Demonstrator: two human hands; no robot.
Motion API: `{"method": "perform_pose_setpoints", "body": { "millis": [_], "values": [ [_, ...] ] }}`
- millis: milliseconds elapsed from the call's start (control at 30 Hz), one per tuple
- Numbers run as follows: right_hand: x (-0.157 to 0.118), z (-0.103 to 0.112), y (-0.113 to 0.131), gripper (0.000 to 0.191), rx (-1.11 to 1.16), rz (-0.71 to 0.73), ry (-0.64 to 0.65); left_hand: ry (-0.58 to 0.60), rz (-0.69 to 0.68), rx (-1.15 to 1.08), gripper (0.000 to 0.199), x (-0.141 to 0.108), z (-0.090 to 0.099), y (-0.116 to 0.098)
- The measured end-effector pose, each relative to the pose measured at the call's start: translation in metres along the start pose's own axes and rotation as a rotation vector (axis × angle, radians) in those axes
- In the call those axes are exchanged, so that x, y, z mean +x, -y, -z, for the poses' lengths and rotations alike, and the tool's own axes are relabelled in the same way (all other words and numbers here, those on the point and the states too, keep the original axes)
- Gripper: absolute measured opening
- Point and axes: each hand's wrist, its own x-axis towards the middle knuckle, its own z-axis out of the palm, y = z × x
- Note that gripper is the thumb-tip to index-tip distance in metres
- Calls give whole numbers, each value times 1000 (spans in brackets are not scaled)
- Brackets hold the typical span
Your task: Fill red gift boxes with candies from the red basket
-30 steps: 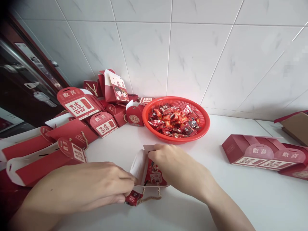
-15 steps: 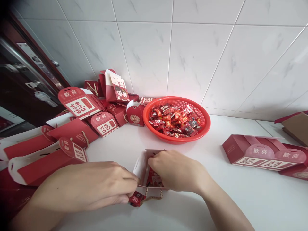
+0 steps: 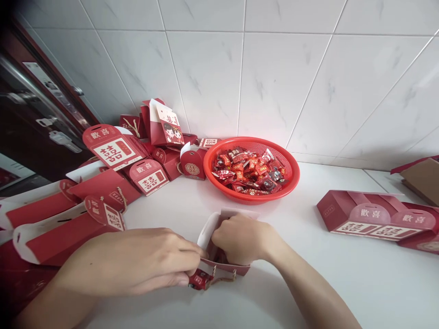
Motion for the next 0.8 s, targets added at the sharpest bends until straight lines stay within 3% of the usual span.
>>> {"method": "perform_pose_setpoints", "body": {
  "millis": [233,433,800],
  "values": [
    [-46,13,-21,20,420,-59,-350,-7,-17,-6,9,3,2,4],
    [-53,17,-20,21,576,23,-607,-23,-23,9,8,2,-1,8],
    [-56,14,-19,25,560,102,-695,6,20,-171,13,4,7,6]
  ]
}}
